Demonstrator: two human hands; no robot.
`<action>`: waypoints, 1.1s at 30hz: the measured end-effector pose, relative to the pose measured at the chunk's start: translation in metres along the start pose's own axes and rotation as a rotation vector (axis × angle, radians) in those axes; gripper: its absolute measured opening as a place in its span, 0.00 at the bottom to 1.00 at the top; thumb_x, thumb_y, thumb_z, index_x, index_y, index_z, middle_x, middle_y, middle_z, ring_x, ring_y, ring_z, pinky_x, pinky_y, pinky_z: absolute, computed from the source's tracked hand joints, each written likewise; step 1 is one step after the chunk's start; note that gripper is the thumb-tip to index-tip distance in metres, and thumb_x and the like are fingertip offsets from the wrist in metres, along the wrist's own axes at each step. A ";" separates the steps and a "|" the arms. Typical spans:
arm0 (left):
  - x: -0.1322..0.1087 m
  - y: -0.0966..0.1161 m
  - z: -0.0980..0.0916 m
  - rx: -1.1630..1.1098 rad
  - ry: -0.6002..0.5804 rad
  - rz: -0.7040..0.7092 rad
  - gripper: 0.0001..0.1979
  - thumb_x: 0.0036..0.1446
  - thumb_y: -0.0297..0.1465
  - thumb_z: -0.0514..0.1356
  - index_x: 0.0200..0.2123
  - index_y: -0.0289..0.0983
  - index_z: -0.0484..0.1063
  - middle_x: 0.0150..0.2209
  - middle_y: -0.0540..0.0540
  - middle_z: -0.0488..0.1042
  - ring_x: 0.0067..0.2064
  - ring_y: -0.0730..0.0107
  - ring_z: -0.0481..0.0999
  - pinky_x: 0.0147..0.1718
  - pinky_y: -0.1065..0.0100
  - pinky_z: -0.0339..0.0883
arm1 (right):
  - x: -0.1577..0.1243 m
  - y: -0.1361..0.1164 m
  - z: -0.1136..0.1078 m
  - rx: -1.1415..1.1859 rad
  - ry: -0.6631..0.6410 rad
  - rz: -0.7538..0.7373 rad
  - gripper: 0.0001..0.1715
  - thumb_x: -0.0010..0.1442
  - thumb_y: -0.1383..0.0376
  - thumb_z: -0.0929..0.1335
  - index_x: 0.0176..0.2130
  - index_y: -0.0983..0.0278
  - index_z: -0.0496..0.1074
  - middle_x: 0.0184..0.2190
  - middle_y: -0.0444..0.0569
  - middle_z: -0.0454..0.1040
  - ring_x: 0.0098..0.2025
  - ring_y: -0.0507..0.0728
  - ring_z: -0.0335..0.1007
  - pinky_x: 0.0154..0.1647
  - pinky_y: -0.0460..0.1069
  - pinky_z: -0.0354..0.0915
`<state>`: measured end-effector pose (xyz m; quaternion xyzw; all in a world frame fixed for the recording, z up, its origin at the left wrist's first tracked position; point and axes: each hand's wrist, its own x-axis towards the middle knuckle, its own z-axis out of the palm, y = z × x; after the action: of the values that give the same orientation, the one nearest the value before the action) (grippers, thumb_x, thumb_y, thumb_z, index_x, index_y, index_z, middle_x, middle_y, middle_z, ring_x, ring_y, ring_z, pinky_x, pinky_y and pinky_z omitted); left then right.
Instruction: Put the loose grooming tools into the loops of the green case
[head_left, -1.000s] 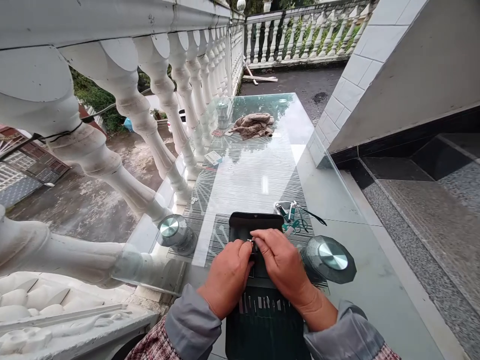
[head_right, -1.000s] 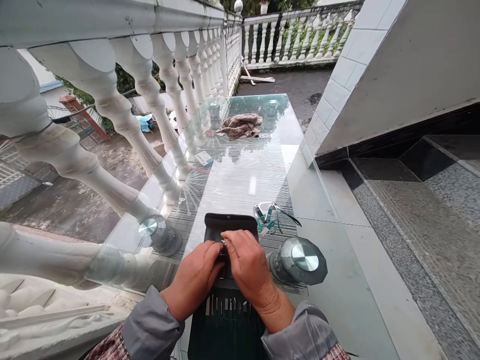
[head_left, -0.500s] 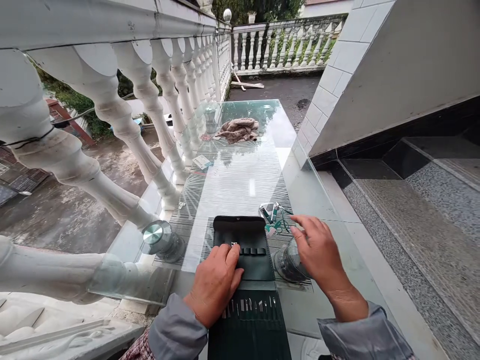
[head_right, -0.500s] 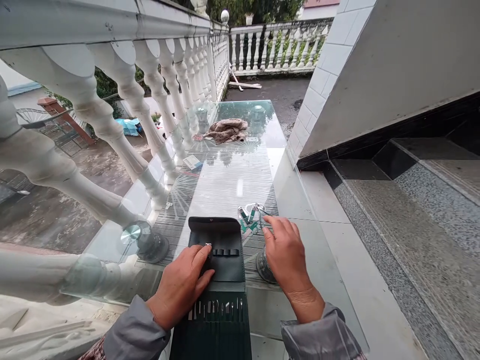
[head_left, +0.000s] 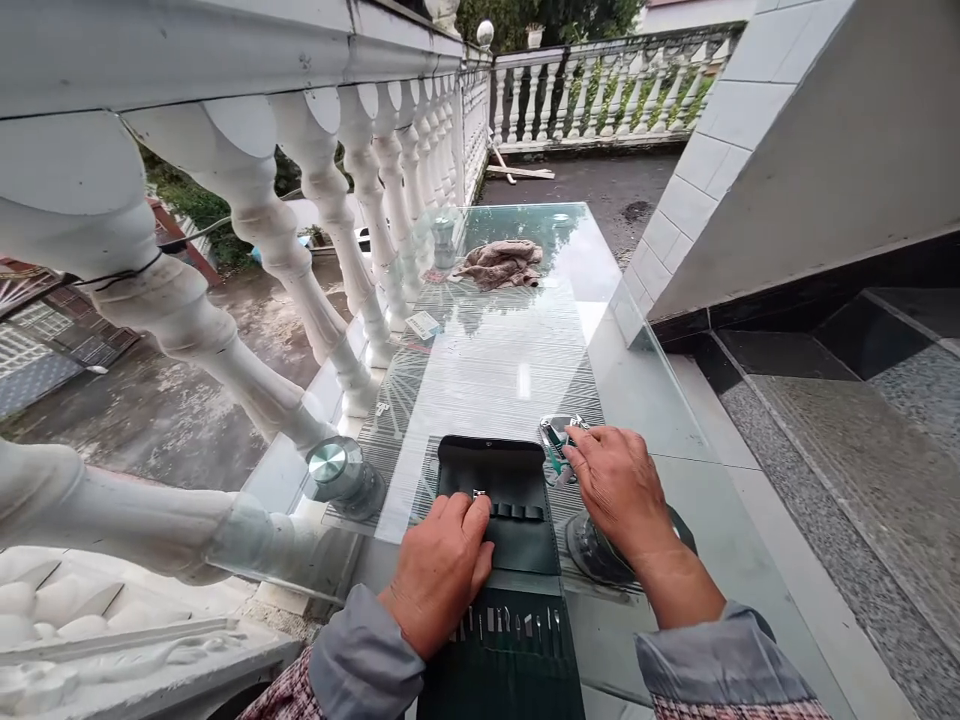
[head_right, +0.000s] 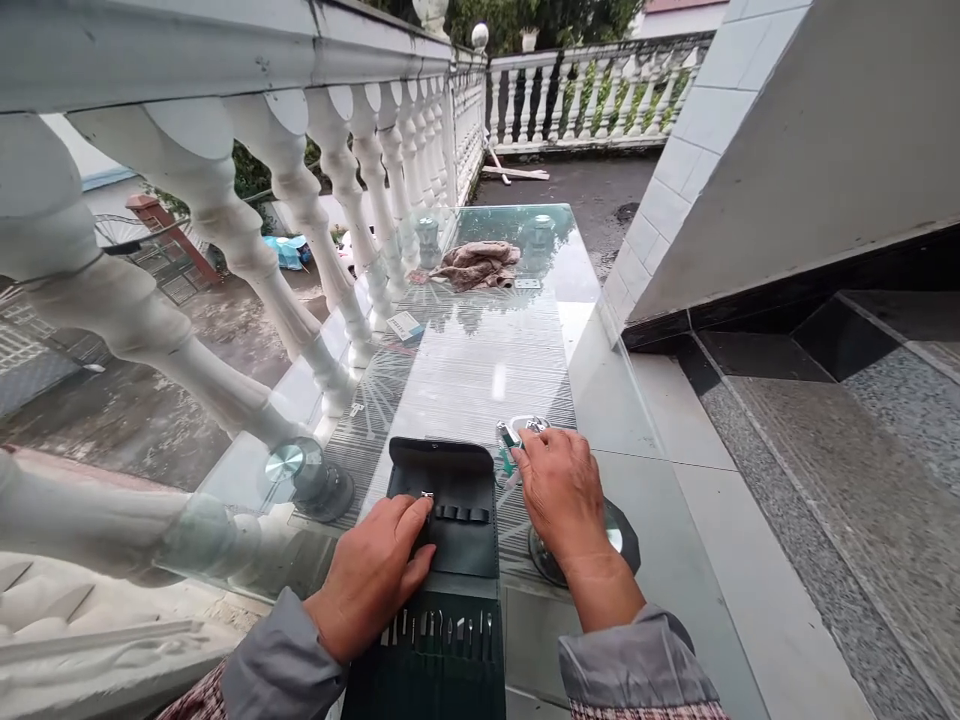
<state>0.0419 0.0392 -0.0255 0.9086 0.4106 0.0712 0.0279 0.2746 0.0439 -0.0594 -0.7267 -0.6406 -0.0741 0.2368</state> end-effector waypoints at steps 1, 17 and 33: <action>0.000 0.000 -0.001 -0.006 -0.009 -0.006 0.21 0.51 0.27 0.59 0.50 0.38 0.60 0.43 0.45 0.70 0.42 0.63 0.70 0.38 0.64 0.71 | 0.000 0.000 0.002 -0.006 -0.002 -0.005 0.18 0.62 0.61 0.59 0.47 0.64 0.70 0.39 0.55 0.71 0.46 0.62 0.60 0.44 0.57 0.58; -0.001 0.004 -0.004 0.092 -0.060 0.019 0.14 0.54 0.28 0.57 0.45 0.37 0.63 0.47 0.45 0.68 0.42 0.65 0.70 0.35 0.66 0.73 | 0.010 0.000 0.007 0.051 0.051 0.147 0.10 0.57 0.61 0.62 0.30 0.61 0.71 0.29 0.50 0.72 0.36 0.59 0.59 0.36 0.51 0.56; -0.001 0.000 -0.006 0.029 -0.089 0.028 0.16 0.53 0.29 0.60 0.46 0.35 0.63 0.48 0.42 0.68 0.44 0.62 0.71 0.39 0.64 0.73 | 0.011 -0.015 -0.024 1.417 0.167 0.762 0.27 0.45 0.59 0.72 0.46 0.61 0.69 0.32 0.43 0.67 0.30 0.49 0.62 0.29 0.45 0.63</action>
<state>0.0406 0.0383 -0.0199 0.9168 0.3972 0.0252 0.0322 0.2668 0.0438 -0.0302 -0.5644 -0.2240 0.3810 0.6973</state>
